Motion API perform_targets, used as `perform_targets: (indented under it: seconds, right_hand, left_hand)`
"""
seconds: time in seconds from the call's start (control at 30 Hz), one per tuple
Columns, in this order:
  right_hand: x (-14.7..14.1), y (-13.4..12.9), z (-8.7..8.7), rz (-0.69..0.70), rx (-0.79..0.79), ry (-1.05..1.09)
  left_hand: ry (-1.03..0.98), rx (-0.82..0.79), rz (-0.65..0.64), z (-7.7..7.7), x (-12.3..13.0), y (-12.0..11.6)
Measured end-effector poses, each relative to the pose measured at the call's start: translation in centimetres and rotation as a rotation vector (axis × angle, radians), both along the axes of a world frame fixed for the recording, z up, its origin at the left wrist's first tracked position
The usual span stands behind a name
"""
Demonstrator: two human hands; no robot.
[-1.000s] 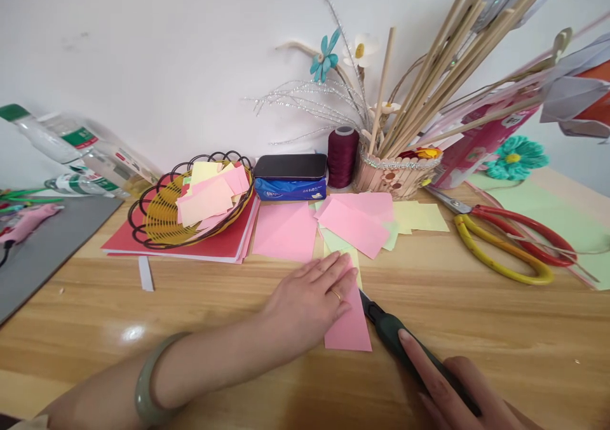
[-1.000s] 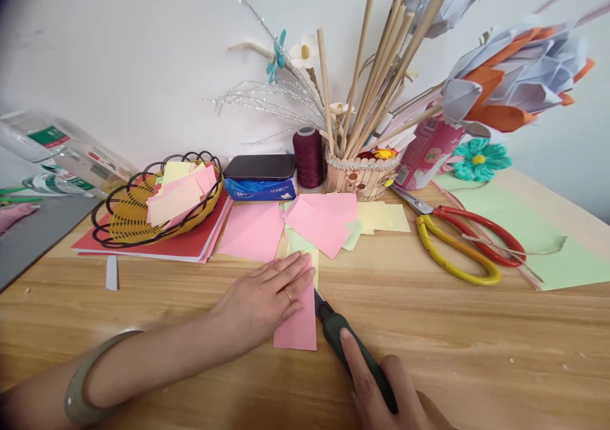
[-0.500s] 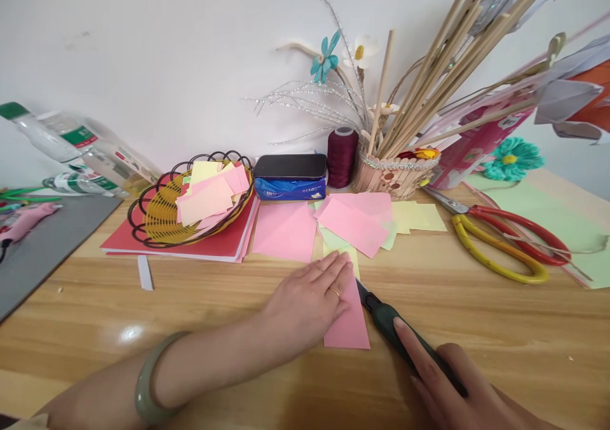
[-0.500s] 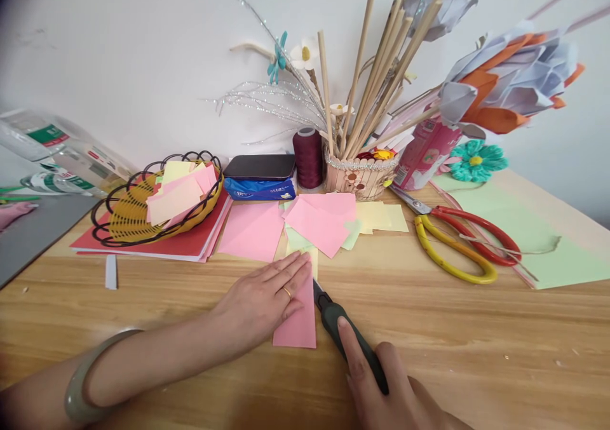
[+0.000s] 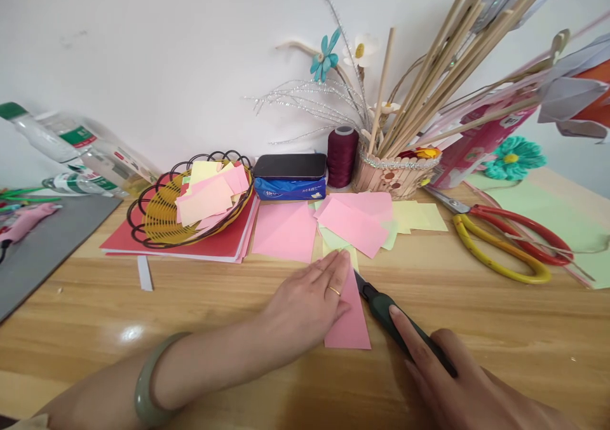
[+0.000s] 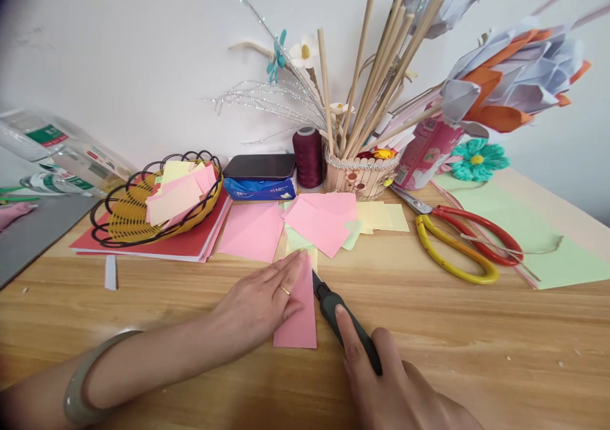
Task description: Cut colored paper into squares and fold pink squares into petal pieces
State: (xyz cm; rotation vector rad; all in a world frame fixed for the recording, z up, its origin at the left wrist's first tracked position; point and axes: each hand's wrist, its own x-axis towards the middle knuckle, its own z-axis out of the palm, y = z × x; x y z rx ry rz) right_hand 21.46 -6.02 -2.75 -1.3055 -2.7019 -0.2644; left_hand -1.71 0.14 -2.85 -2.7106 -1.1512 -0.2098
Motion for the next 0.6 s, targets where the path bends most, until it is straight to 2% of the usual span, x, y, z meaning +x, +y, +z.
perform_targets:
  seconds: [0.5, 0.6]
  right_hand:
    - [-0.17, 0.33, 0.49, -0.01, -0.051, 0.012]
    - [-0.72, 0.28, 0.93, -0.066, -0.018, -0.014]
  left_hand:
    - [-0.009, -0.032, 0.011, -0.04, 0.05, 0.01]
    - [-0.009, -0.016, 0.012, 0.1, 0.03, 0.01]
